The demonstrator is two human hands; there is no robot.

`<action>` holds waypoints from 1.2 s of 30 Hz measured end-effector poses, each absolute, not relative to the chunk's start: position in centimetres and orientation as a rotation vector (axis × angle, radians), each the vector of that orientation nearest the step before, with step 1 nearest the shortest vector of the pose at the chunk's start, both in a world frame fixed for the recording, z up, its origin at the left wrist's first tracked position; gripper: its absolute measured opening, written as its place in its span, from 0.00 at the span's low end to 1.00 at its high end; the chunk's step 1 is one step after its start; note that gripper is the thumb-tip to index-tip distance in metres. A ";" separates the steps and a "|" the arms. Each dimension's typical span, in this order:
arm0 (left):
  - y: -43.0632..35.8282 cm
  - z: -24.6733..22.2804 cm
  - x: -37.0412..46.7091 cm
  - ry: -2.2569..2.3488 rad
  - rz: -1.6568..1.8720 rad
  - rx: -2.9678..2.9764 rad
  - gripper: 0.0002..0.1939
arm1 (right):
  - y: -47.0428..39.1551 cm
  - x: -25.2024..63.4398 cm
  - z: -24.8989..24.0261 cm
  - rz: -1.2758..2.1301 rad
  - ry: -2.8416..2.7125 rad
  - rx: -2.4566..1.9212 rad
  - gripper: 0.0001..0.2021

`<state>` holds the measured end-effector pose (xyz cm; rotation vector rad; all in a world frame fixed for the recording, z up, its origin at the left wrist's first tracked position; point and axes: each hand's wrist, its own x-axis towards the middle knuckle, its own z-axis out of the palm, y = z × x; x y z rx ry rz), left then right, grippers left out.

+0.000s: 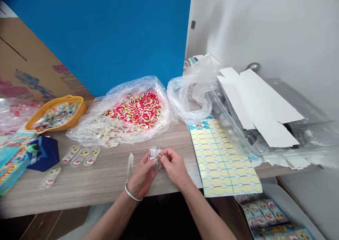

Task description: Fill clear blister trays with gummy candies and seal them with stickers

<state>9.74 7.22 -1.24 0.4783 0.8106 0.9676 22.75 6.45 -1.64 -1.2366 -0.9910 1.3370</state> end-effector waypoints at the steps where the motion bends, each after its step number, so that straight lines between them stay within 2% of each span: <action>1: 7.2 -1.3 9.8 0.812 0.967 0.473 0.15 | 6.4 22.8 -1.7 1.337 -0.992 -1.240 0.14; 7: 7.2 -1.6 9.8 0.803 0.967 0.461 0.13 | 6.4 22.9 -1.6 1.332 -0.952 -1.263 0.15; 15: 7.2 -0.8 10.2 0.884 0.978 0.604 0.19 | 6.7 23.0 -0.8 1.351 -0.926 -1.250 0.17; 36: 7.7 -0.8 9.6 0.808 0.972 0.509 0.15 | 7.0 22.7 -1.2 1.318 -0.975 -1.231 0.15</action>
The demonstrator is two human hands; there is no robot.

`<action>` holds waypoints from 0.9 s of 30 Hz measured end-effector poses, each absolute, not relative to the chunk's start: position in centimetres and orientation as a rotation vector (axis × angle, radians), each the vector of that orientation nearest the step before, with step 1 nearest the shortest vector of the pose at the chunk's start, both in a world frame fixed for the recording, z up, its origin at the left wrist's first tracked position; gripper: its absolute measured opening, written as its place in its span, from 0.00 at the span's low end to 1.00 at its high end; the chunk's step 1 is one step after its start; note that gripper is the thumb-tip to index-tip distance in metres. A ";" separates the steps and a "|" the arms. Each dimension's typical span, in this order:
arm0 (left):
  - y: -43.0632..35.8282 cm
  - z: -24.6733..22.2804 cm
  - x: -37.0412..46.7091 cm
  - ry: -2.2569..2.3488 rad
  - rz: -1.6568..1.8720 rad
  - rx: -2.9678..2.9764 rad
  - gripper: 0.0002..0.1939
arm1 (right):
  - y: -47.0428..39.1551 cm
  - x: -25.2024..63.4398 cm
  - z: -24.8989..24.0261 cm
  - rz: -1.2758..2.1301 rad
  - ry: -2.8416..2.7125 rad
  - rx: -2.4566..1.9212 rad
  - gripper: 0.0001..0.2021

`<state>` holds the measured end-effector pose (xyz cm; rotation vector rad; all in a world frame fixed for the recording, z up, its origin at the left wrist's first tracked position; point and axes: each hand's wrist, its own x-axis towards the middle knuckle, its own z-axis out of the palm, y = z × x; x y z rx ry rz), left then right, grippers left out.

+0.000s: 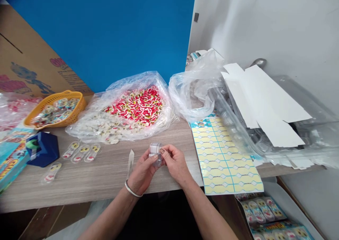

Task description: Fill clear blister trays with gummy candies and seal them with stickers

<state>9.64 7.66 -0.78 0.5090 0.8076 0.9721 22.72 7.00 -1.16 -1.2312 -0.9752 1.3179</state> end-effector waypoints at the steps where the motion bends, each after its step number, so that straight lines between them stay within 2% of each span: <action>1: 7.7 -0.8 9.6 0.811 0.980 0.515 0.16 | 7.0 22.8 -1.2 1.319 -0.992 -1.238 0.14; 6: 7.7 -0.9 9.7 0.843 1.005 0.588 0.18 | 6.8 23.4 -0.9 1.307 -1.132 -1.323 0.11; 17: 7.6 -0.7 9.5 0.905 0.986 0.652 0.19 | 6.8 24.1 -0.6 1.309 -1.185 -1.331 0.13; 23: 7.7 -0.8 9.7 0.961 0.990 0.635 0.22 | 6.7 23.8 -0.9 1.276 -1.174 -1.353 0.11; 27: 7.5 -0.7 9.9 0.922 0.988 0.610 0.19 | 6.7 23.5 -1.1 1.287 -1.127 -1.377 0.10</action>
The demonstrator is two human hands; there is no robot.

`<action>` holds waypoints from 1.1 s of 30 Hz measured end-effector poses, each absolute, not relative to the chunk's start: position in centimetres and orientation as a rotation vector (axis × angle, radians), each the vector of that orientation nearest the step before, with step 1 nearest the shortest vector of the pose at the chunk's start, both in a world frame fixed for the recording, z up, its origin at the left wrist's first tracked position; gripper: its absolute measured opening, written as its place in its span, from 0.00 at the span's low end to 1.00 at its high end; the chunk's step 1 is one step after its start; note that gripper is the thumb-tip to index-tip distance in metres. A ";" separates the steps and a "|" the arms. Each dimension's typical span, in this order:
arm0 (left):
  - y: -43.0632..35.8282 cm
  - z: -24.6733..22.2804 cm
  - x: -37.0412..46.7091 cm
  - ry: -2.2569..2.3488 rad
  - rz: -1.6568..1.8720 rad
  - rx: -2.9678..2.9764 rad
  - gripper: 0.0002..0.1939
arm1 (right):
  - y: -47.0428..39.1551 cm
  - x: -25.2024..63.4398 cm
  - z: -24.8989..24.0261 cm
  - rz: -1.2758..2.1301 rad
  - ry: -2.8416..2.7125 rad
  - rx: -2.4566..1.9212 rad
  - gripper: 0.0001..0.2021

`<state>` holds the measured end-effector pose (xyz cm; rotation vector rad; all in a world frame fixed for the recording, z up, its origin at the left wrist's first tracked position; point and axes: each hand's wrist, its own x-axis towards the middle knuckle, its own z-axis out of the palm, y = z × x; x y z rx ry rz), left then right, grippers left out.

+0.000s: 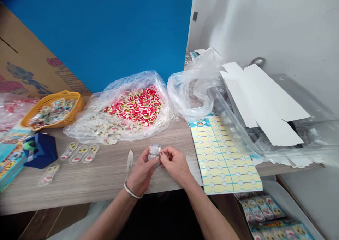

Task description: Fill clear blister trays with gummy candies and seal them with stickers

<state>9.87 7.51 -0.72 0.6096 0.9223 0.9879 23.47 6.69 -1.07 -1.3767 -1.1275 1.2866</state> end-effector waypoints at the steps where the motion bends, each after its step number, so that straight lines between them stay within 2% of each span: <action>1: 7.4 -0.7 9.9 0.901 0.987 0.601 0.17 | 6.7 23.3 -1.1 1.293 -1.109 -1.375 0.09; 5: 7.4 -1.1 9.9 0.839 0.984 0.548 0.16 | 6.8 22.8 -1.6 1.307 -1.018 -1.352 0.08; 11: 8.0 -2.2 9.4 0.928 0.994 0.486 0.21 | 8.0 24.6 -2.5 1.278 -0.930 -1.429 0.10; 13: 8.1 -2.6 9.2 0.981 0.972 0.469 0.23 | 9.1 26.2 -2.5 1.122 -1.020 -1.586 0.09; 18: 8.1 -3.2 9.3 1.012 0.942 0.472 0.27 | 12.3 28.9 -1.4 0.358 -1.595 -2.036 0.09; 20: 8.1 -3.2 9.5 1.022 0.943 0.486 0.29 | 12.7 28.8 -1.0 0.258 -1.668 -2.075 0.11; 22: 8.1 -3.3 9.5 1.018 0.959 0.504 0.30 | 12.2 28.1 -0.9 0.454 -1.679 -1.937 0.10; 25: 8.2 -3.4 9.5 0.970 1.000 0.536 0.31 | 10.5 26.5 -1.3 1.059 -1.578 -1.534 0.08; 27: 8.2 -3.4 9.6 0.923 1.010 0.543 0.31 | 9.4 25.6 -1.7 1.299 -1.443 -1.363 0.08; 33: 7.9 -2.6 9.8 0.807 0.961 0.485 0.23 | 8.1 24.7 -2.4 1.441 -1.172 -1.253 0.09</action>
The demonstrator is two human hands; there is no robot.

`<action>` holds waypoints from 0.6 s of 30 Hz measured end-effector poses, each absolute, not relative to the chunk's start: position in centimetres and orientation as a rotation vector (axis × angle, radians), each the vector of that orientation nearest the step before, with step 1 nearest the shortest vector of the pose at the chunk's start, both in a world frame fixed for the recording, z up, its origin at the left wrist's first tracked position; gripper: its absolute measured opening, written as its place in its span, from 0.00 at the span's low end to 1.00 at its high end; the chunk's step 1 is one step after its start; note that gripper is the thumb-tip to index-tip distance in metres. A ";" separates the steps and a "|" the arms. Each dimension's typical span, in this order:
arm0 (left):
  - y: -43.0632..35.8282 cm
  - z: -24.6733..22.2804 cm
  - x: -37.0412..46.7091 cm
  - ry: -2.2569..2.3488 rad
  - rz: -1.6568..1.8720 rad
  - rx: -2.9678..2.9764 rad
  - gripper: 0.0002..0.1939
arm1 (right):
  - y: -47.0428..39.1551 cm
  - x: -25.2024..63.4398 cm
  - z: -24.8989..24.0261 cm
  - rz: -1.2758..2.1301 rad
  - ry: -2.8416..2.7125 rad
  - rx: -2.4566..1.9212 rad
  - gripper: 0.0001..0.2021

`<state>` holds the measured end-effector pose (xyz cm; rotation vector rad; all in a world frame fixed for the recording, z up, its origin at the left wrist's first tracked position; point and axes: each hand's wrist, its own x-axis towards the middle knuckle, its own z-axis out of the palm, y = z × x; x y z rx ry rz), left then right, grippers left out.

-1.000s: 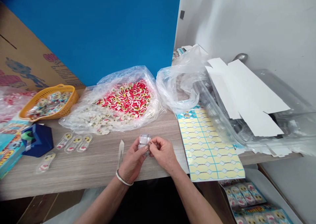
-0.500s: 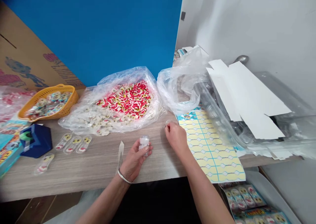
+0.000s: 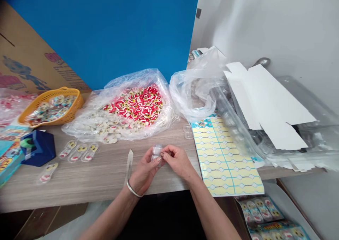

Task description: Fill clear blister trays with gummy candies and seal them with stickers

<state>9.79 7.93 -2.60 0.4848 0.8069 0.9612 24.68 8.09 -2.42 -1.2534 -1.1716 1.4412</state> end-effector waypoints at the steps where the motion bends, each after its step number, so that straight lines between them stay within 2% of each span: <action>1: 7.9 -2.4 9.8 0.795 0.956 0.467 0.21 | 8.1 24.7 -2.5 1.457 -1.149 -1.245 0.10; 5: 8.1 -2.4 9.6 0.785 0.952 0.424 0.18 | 8.2 24.7 -2.4 1.431 -1.138 -1.251 0.11; 13: 8.0 -3.0 9.8 0.868 0.999 0.459 0.28 | 8.5 24.6 -1.9 1.380 -1.135 -1.317 0.12; 18: 8.2 -2.6 9.7 0.819 0.970 0.447 0.20 | 8.3 24.5 -2.1 1.355 -1.090 -1.352 0.11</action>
